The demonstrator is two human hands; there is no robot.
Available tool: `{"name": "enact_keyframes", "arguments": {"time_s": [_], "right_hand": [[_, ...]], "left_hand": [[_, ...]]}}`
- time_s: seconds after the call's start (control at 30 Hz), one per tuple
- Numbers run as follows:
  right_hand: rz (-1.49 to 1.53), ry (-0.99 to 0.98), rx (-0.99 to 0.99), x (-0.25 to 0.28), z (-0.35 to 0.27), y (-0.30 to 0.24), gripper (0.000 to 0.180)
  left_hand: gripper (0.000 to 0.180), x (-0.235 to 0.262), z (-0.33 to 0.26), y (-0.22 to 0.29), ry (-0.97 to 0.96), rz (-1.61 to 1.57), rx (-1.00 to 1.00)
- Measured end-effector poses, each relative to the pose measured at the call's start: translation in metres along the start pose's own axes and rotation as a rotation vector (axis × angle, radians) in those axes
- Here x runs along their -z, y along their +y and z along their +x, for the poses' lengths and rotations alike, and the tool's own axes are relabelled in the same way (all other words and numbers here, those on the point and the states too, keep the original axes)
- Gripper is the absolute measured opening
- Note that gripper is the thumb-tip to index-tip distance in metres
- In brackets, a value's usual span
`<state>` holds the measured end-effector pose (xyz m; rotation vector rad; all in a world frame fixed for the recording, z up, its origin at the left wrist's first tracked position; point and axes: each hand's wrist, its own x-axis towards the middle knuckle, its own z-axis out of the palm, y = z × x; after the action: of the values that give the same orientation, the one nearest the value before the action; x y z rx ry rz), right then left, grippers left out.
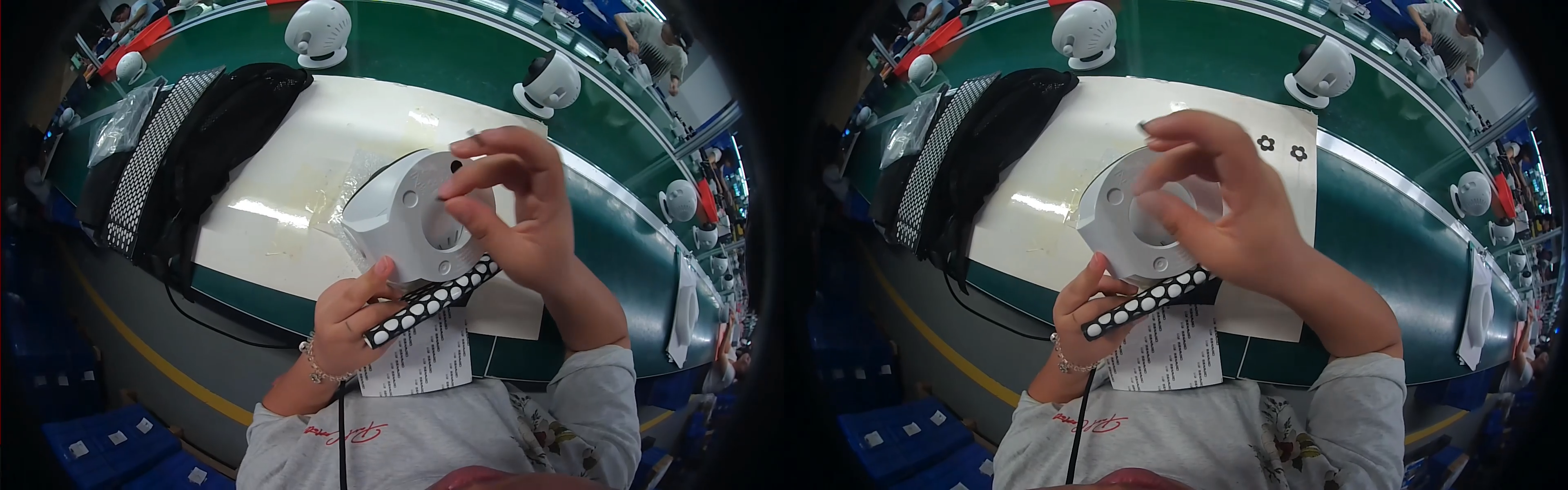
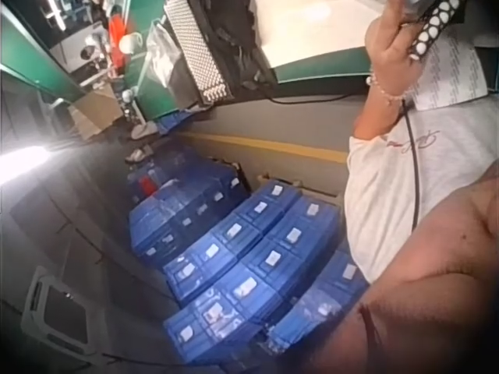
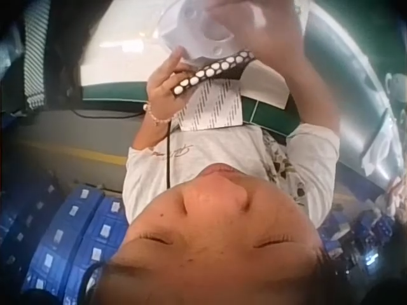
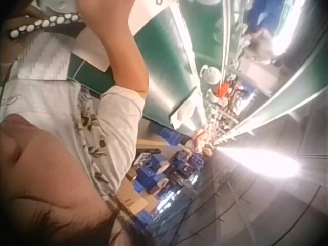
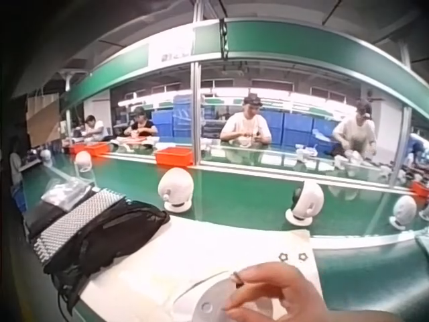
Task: Applying small circular adhesive pads to white security camera housings on an assembly line.
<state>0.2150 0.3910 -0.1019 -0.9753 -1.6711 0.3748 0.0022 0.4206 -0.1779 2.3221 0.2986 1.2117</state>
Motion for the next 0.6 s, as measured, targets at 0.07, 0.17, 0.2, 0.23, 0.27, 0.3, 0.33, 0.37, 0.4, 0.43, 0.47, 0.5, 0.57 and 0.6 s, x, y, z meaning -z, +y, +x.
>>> {"name": "enact_keyframes", "arguments": {"time_s": [0.07,0.17,0.2,0.23,0.27,0.3,0.33,0.37,0.4,0.43,0.47,0.5,0.57,0.6], "right_hand": [[0.128,-0.007,-0.105,-0.008,0.003,0.0,0.05],[0.245,-0.017,-0.174,-0.012,0.007,0.003,0.045],[0.247,-0.021,-0.175,-0.013,0.008,0.003,0.045],[0.236,-0.017,-0.157,-0.013,0.009,0.003,0.044],[0.223,-0.012,-0.139,-0.014,0.01,0.004,0.044],[0.223,-0.014,-0.14,-0.015,0.01,0.004,0.044],[0.214,-0.019,-0.163,-0.016,0.011,0.003,0.042],[0.204,-0.025,-0.187,-0.016,0.012,0.003,0.041],[0.203,-0.026,-0.189,-0.016,0.012,0.003,0.041],[0.175,-0.03,-0.182,-0.016,0.011,0.004,0.04],[0.147,-0.035,-0.174,-0.015,0.011,0.004,0.038],[0.147,-0.036,-0.174,-0.015,0.011,0.004,0.038],[0.155,-0.023,-0.218,-0.015,0.011,0.004,0.036],[0.155,-0.023,-0.218,-0.016,0.01,0.004,0.036]], "left_hand": [[0.022,0.001,0.002,0.0,-0.015,0.021,0.009],[0.019,-0.004,0.002,0.0,0.027,0.027,0.028],[0.017,-0.005,0.002,0.0,0.085,0.012,0.036],[0.017,-0.005,0.003,0.0,0.087,0.012,0.039],[0.018,-0.005,0.003,0.0,0.084,0.004,0.042],[0.018,-0.005,0.003,0.0,0.08,-0.005,0.045],[0.018,-0.005,0.002,-0.001,0.081,-0.006,0.046],[0.019,-0.005,0.001,-0.002,0.082,0.005,0.045],[0.019,-0.005,0.001,-0.002,0.083,0.015,0.044],[0.019,-0.005,0.001,-0.003,0.084,0.015,0.045],[0.019,-0.005,0.001,-0.003,0.078,0.008,0.044],[0.019,-0.004,0.002,-0.003,0.073,0.001,0.044],[0.02,-0.005,-0.001,-0.008,0.063,0.008,0.028],[0.02,-0.005,-0.002,-0.009,0.052,0.014,0.013]]}}
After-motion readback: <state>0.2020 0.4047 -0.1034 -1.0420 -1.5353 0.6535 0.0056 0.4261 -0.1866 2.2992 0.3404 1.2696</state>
